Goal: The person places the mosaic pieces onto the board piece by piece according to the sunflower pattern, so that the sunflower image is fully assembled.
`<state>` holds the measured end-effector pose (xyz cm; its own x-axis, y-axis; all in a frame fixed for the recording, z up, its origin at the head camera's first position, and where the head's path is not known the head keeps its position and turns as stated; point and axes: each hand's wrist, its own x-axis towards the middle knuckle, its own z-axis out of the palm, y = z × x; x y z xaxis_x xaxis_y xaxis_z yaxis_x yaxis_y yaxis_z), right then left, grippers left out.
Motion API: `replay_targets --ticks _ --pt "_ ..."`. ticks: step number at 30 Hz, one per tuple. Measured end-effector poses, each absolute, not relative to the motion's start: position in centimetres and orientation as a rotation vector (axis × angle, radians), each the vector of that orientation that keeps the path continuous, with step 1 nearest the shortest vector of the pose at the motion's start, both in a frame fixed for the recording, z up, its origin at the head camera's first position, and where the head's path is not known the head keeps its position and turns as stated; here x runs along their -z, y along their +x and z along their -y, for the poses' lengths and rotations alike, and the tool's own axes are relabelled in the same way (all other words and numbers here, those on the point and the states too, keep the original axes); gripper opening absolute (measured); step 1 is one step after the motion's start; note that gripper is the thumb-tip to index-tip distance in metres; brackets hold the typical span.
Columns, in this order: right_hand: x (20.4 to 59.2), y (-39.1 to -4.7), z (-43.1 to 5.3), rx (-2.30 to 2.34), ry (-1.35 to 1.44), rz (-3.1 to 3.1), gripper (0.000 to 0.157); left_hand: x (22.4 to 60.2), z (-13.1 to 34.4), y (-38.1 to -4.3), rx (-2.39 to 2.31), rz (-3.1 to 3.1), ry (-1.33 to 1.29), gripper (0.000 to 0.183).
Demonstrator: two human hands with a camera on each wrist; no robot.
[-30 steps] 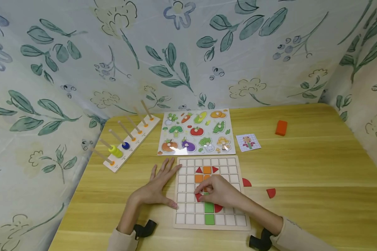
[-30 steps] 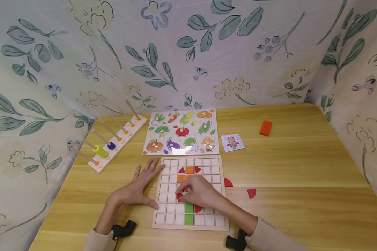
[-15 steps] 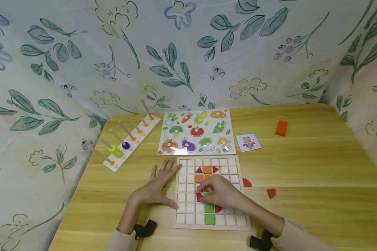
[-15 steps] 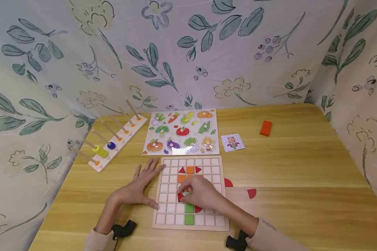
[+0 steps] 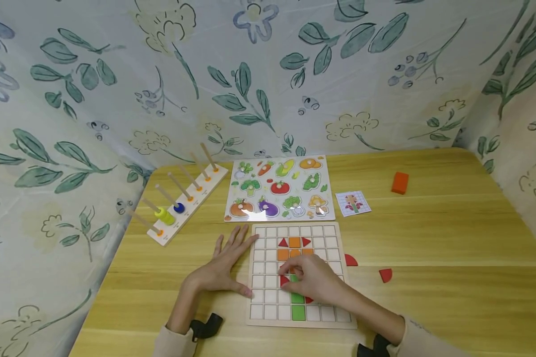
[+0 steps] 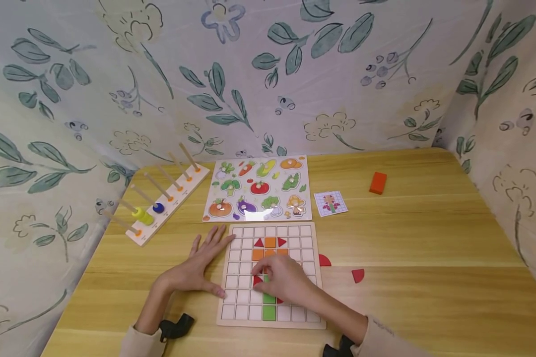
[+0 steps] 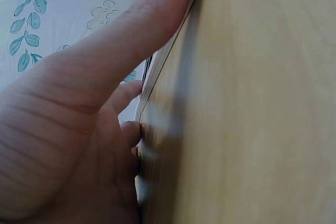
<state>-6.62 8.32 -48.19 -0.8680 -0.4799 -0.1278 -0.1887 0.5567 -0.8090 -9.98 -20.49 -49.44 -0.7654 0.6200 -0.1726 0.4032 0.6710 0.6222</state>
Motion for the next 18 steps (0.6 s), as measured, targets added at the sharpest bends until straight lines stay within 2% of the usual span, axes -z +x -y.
replay_targets --ticks 18 --pt "48.57 -7.11 -8.73 1.276 -0.586 -2.385 0.022 49.44 20.56 -9.99 -0.811 -2.521 0.816 0.132"
